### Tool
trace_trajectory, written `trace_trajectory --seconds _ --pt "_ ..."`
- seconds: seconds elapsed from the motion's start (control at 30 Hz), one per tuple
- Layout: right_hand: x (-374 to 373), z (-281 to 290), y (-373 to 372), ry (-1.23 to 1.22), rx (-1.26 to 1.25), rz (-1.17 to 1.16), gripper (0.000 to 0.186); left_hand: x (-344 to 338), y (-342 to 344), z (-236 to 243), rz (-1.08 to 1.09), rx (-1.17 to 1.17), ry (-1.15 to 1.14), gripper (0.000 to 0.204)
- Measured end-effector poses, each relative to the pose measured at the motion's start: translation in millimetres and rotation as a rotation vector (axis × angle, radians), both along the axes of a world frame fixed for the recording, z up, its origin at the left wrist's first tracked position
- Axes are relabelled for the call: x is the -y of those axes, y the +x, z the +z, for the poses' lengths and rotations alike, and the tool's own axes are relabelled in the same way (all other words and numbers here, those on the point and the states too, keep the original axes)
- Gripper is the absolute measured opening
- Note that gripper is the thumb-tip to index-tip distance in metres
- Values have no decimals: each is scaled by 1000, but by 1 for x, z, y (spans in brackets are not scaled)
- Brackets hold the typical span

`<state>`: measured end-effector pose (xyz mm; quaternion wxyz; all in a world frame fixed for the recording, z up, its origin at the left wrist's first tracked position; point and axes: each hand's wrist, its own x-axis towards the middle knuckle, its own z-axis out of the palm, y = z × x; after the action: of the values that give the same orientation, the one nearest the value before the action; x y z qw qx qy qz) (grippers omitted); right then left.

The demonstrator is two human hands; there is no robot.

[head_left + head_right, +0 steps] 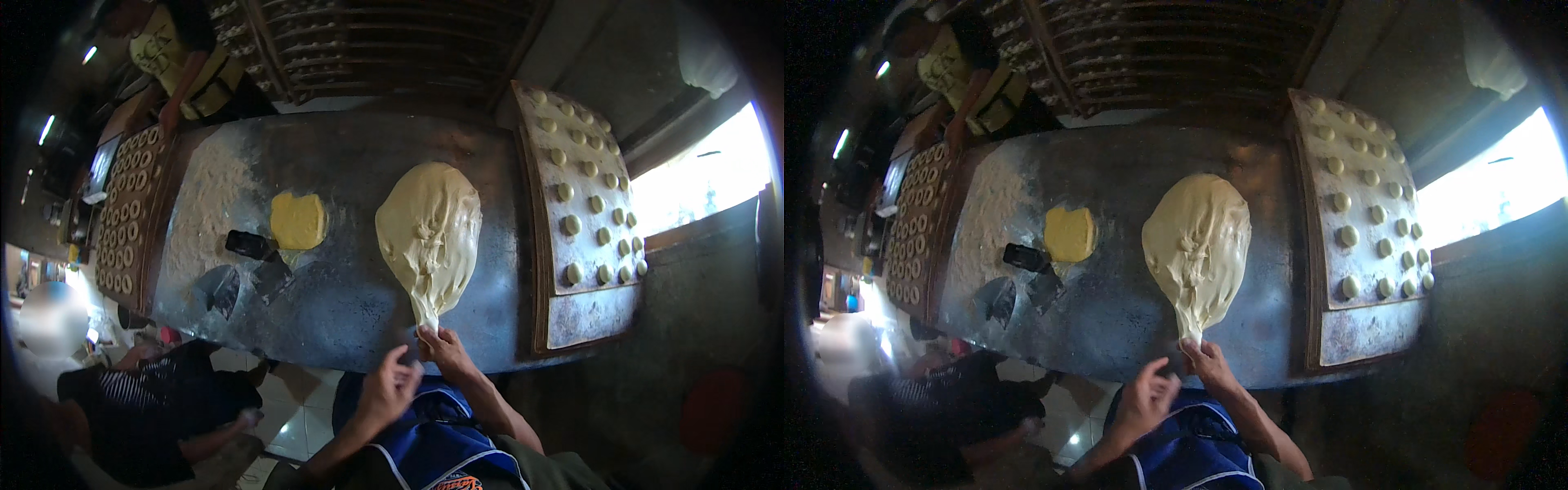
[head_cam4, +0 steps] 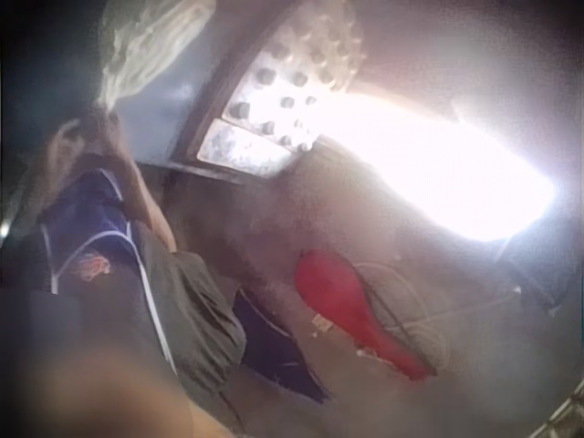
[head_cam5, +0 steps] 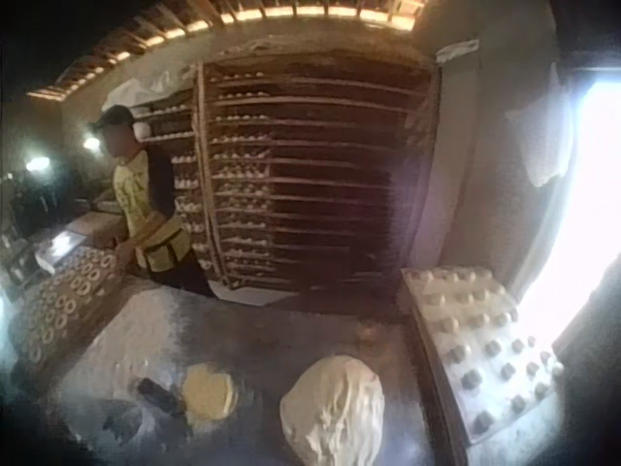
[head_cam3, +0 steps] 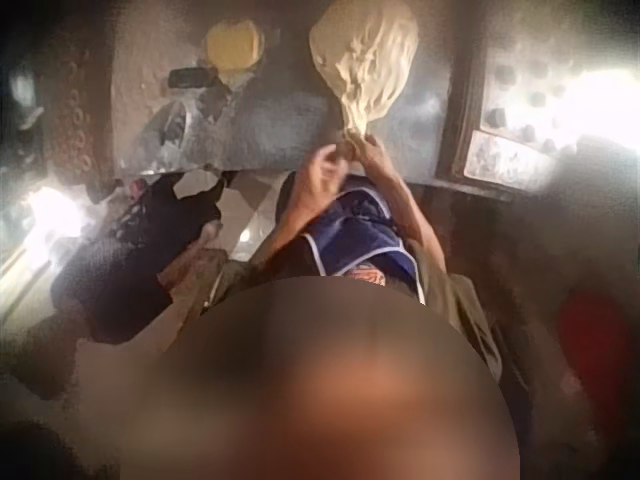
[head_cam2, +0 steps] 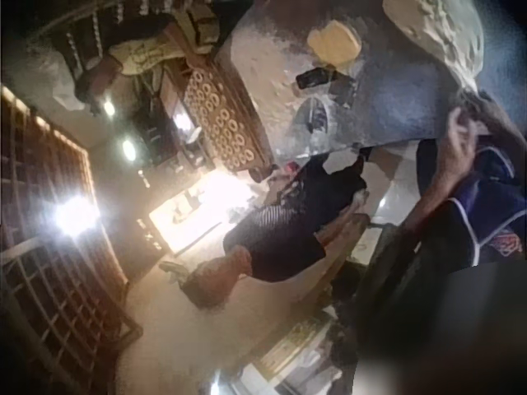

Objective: The person tears small pieces of dough from a large mass on a metal table, rolls them into balls by hand, and places them onto a wooden board. Another person is visible in the background working with dough as well.

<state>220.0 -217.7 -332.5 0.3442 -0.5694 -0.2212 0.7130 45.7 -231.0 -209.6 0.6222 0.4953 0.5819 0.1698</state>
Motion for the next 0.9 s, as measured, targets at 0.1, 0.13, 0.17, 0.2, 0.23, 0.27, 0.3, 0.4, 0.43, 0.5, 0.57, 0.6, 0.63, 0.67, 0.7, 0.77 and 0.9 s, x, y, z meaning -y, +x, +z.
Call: trace_trajectory --seconds 0.1,0.13,0.17,0.2,0.23,0.27,0.3,0.4,0.43,0.5,0.57,0.6,0.63,0.67,0.7,0.77,0.9 --pt "16 30 -1 220 462 124 31 -46 17 -106 151 546 -455 49" --pt "22 34 -4 297 665 172 29 -54 33 -132 214 889 -772 45" --pt "29 45 -5 365 876 226 27 -62 47 -123 272 885 -829 37" --pt "32 58 -6 439 1086 290 25 -73 61 -102 334 882 -875 31" --pt "33 71 -12 461 1117 245 22 -78 68 -89 406 870 -916 26" --pt "37 81 -9 484 1066 302 22 -75 70 -108 401 1037 -1040 24" --pt "41 90 -9 507 1015 356 23 -72 68 -143 393 1205 -1164 23" --pt "48 130 8 730 522 528 25 -71 65 -141 452 1130 -1192 22" --pt "46 155 16 794 222 482 25 -69 68 -142 398 1029 -1112 21" --pt "27 174 31 866 -96 457 26 -68 58 -135 227 848 -925 24" --pt "-18 156 25 789 64 398 30 -58 58 -85 281 742 -453 26" --pt "-44 136 15 783 72 368 32 -59 51 -86 233 614 -212 23" --pt "-71 117 4 773 77 339 34 -59 42 -100 142 426 46 22" --pt "-83 86 -4 664 134 403 33 -56 39 -122 41 172 329 21" --pt "-96 63 -15 564 180 476 33 -50 32 -138 -58 -67 552 22" --pt "-116 20 -52 561 237 572 32 -50 25 -84 -262 -367 127 19" --pt "-98 -12 -71 1108 599 767 23 -24 39 4 -550 -135 519 18"
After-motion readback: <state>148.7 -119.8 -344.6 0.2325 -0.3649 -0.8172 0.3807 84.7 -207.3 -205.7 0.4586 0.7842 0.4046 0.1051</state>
